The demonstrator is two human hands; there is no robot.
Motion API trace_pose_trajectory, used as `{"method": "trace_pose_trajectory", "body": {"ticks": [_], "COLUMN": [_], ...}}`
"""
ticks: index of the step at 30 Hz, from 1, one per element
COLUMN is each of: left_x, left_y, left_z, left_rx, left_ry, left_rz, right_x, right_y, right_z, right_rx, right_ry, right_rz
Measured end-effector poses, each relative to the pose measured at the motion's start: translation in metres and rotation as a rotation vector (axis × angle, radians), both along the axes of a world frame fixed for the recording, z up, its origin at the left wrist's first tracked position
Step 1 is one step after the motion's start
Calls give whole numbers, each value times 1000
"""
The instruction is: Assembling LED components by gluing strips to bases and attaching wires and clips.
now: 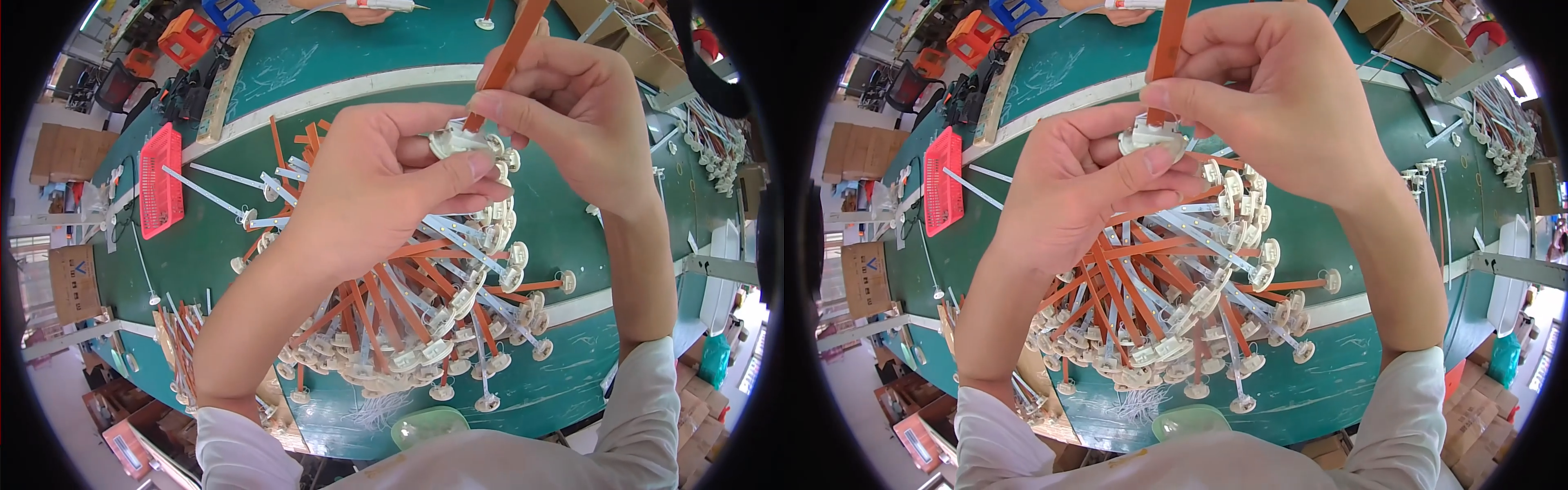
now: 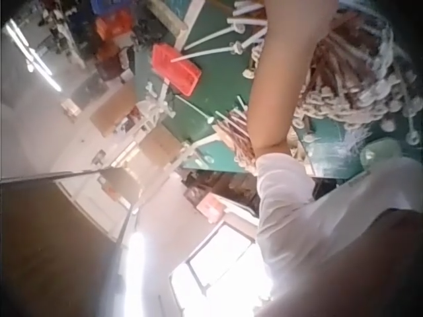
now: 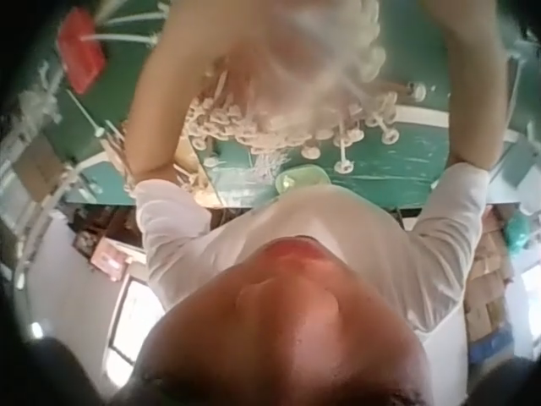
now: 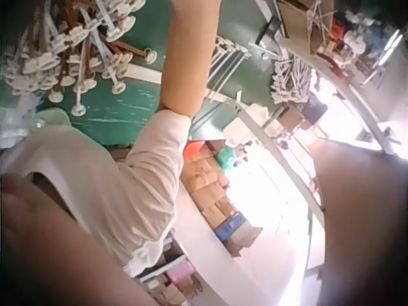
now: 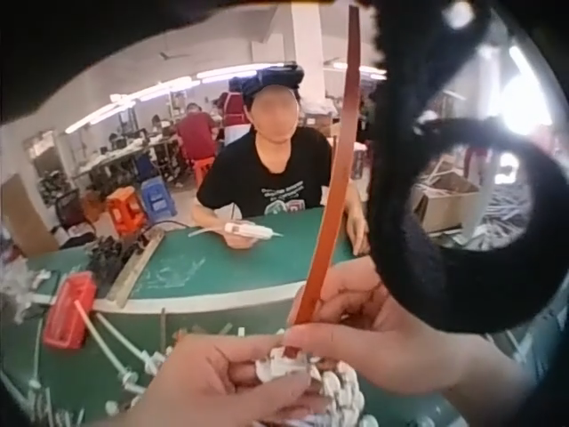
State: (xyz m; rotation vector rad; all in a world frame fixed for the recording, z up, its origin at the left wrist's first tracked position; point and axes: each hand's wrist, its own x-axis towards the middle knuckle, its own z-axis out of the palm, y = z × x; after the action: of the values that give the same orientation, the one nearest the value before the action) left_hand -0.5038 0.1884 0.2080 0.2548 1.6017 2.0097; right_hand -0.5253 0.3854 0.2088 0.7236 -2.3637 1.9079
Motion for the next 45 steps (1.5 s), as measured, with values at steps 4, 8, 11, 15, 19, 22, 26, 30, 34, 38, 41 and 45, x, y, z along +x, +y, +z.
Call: {"method": "trace_pose_trajectory", "body": {"ticks": [4,8,11,15,19,22,26,30,34,38,41,45], "left_x": [0,-2,-1,0,0,2,4,5,4,0,-7,-14], "left_y": [0,-1,-2,-1,-2,-5,-5,-7,-8,-8,-15,-25], "left_z": [1,2,4,10,12,12,15,17,16,10,-2,-9], "left_rx": [19,14,-9,1,-5,-9,14,57,52,85,158,205], "left_ry": [7,24,40,48,54,60,26,12,7,20,96,117], "left_rz": [34,24,28,34,37,37,37,48,66,83,82,40], "right_x": [4,5,4,8,8,10,12,7,12,6,2,-9], "right_y": [-5,-5,-6,-8,-11,-13,-12,-10,-21,-24,-30,-30], "right_z": [0,0,0,3,5,6,9,2,12,13,13,8], "right_rx": [-45,-59,-75,-95,-103,-116,-81,-110,-151,-121,-149,-172], "right_ry": [-4,2,2,9,14,7,23,13,-26,-12,-25,-23], "right_rz": [-17,-11,-25,-25,-40,-37,-40,-52,-87,-77,-30,13]}}
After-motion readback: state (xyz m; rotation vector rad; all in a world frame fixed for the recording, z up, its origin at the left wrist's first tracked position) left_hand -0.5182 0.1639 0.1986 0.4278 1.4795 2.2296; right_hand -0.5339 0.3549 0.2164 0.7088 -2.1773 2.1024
